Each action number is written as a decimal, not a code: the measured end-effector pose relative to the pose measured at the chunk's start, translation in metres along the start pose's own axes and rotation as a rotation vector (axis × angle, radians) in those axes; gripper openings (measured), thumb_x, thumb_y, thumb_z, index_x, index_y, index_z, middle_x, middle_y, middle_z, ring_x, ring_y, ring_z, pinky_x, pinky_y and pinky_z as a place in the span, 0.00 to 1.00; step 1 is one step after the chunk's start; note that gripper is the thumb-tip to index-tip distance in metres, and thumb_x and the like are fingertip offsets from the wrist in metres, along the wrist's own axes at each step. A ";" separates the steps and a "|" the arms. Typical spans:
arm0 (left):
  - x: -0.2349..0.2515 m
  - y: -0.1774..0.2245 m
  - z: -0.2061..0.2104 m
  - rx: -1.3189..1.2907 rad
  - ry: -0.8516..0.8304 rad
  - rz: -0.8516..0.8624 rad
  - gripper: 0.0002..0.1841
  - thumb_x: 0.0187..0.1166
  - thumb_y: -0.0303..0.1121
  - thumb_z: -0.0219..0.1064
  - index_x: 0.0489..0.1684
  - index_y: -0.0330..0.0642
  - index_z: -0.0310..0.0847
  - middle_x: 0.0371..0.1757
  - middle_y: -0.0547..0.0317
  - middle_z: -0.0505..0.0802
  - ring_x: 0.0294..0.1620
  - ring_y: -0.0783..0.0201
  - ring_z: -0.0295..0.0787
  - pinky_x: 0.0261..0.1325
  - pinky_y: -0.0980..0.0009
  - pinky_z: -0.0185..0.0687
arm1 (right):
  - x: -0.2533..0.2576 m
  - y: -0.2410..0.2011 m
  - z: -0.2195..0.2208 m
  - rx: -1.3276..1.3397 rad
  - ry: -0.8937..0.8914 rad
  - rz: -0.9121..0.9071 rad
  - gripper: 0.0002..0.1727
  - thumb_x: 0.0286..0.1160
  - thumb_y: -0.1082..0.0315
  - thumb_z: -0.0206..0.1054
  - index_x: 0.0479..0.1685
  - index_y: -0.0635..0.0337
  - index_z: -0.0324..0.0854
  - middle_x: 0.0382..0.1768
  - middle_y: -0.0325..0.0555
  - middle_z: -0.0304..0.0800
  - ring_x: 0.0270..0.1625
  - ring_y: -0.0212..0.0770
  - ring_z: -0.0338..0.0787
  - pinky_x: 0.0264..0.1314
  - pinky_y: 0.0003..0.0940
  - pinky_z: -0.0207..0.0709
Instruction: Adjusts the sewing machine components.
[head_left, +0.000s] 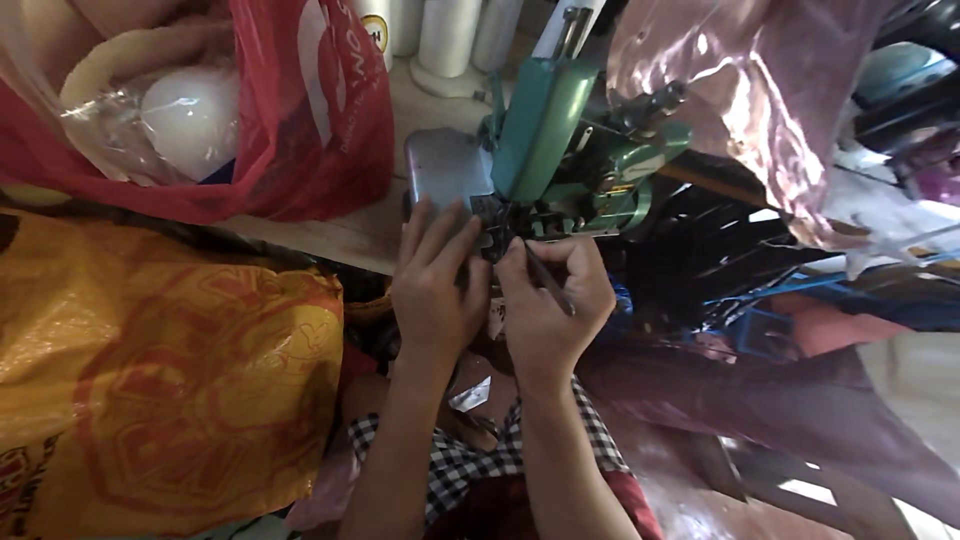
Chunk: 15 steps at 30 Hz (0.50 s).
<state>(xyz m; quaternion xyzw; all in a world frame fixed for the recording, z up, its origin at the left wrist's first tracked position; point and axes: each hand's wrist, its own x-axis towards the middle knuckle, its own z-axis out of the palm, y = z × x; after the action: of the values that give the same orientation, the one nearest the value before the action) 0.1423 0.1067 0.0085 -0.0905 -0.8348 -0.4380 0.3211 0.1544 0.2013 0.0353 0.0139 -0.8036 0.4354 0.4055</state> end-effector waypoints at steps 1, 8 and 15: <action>0.000 0.000 0.000 0.002 -0.003 -0.002 0.17 0.76 0.28 0.61 0.55 0.37 0.93 0.72 0.48 0.89 0.84 0.39 0.73 0.87 0.50 0.63 | 0.000 0.000 0.000 -0.001 -0.001 0.004 0.04 0.66 0.71 0.73 0.30 0.60 0.83 0.28 0.35 0.84 0.32 0.19 0.82 0.36 0.13 0.74; 0.000 -0.001 0.000 0.001 -0.006 -0.002 0.17 0.76 0.28 0.61 0.56 0.38 0.93 0.72 0.48 0.89 0.84 0.41 0.73 0.87 0.50 0.63 | 0.000 -0.001 -0.001 0.001 -0.001 0.009 0.05 0.65 0.70 0.74 0.29 0.59 0.82 0.28 0.34 0.84 0.31 0.19 0.82 0.34 0.13 0.74; 0.000 0.000 0.000 -0.002 -0.006 0.000 0.16 0.76 0.27 0.61 0.55 0.37 0.93 0.72 0.47 0.89 0.84 0.40 0.73 0.87 0.50 0.63 | 0.001 -0.002 0.000 -0.013 -0.008 0.015 0.05 0.65 0.70 0.73 0.30 0.60 0.83 0.28 0.34 0.84 0.31 0.18 0.82 0.34 0.11 0.75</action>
<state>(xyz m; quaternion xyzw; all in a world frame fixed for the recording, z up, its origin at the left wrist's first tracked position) 0.1422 0.1061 0.0085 -0.0922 -0.8352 -0.4387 0.3185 0.1544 0.2005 0.0370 0.0071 -0.8082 0.4330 0.3992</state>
